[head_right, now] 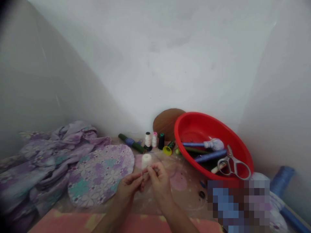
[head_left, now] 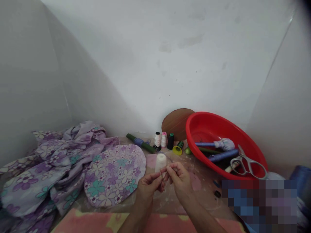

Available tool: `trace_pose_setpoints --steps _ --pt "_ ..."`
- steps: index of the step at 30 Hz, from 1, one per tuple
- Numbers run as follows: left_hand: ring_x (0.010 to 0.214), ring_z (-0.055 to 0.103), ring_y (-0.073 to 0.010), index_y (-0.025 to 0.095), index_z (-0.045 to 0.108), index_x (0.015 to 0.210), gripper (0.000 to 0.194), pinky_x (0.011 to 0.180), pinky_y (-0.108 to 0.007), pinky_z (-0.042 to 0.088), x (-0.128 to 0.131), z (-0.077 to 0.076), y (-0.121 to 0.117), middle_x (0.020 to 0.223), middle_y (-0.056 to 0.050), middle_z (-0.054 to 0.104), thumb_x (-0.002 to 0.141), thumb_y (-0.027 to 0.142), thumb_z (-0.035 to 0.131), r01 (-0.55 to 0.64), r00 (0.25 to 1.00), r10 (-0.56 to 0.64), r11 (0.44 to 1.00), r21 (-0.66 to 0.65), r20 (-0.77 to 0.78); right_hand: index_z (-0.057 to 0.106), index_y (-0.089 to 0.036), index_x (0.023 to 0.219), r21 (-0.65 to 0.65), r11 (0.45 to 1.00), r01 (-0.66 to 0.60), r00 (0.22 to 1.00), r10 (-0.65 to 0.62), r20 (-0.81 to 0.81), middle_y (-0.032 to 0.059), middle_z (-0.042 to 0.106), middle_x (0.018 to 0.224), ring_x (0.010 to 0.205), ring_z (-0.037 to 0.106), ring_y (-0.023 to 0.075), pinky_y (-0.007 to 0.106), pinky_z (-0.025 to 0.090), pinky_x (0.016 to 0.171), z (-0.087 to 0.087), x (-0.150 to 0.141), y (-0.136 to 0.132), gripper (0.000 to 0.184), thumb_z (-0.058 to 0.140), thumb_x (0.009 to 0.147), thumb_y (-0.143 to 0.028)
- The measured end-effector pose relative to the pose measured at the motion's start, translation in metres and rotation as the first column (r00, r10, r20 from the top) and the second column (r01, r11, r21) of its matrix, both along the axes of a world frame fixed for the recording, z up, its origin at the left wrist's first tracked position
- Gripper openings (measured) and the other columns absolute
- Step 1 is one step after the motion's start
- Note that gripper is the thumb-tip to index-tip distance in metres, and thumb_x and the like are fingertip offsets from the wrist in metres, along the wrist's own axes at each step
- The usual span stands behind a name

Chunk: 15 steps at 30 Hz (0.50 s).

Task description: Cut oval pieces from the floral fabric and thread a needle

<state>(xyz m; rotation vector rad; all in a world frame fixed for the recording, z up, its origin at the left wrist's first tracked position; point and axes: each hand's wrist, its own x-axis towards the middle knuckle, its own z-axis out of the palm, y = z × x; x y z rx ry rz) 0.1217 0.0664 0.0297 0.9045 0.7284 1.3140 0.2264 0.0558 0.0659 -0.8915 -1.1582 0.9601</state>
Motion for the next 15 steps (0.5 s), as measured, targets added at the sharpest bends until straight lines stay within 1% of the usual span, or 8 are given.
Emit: trace_pose_setpoints --steps 3,7,11,15 --pt "0.040 0.048 -0.0080 0.011 0.066 0.067 0.020 0.044 -0.020 0.035 -0.0003 -0.0016 0.0006 0.047 -0.001 0.058 0.056 0.028 0.068 0.002 1.000 -0.002 1.000 -0.010 -0.003 0.049 -0.017 0.065 -0.013 1.000 0.015 1.000 -0.015 -0.001 -0.0046 0.048 0.043 0.041 0.050 0.0091 0.018 0.037 0.037 -0.0007 -0.0003 0.0003 0.020 0.052 0.073 -0.035" --pt "0.039 0.048 -0.0085 0.011 0.065 0.066 0.020 0.043 -0.020 0.035 -0.0010 -0.0024 0.0007 0.045 0.000 0.058 0.054 0.027 0.070 -0.027 1.000 0.028 0.999 -0.029 0.010 0.050 -0.016 0.063 -0.025 0.999 0.031 0.999 -0.031 -0.009 -0.0042 0.050 0.044 0.041 0.049 0.0082 0.018 0.038 0.038 -0.0020 -0.0008 0.0011 0.020 0.054 0.071 -0.035" --pt "0.039 0.048 -0.0083 0.012 0.065 0.065 0.019 0.043 -0.020 0.035 -0.0018 -0.0027 0.0005 0.045 0.000 0.058 0.055 0.027 0.069 -0.023 1.000 0.023 1.000 -0.020 0.001 0.050 -0.016 0.063 -0.041 0.999 0.020 1.000 -0.021 -0.017 -0.0037 0.050 0.044 0.040 0.048 0.0084 0.019 0.038 0.038 -0.0024 -0.0009 0.0019 0.023 0.055 0.069 -0.037" --pt "0.040 0.047 -0.0080 0.012 0.065 0.063 0.018 0.043 -0.020 0.035 -0.0019 -0.0019 0.0005 0.045 0.000 0.057 0.054 0.027 0.070 -0.024 0.999 0.023 1.000 -0.008 -0.025 0.050 -0.016 0.063 -0.040 0.998 0.037 0.999 -0.037 0.008 -0.0031 0.051 0.046 0.040 0.049 0.0081 0.019 0.039 0.039 -0.0043 -0.0006 0.0026 0.023 0.055 0.069 -0.038"
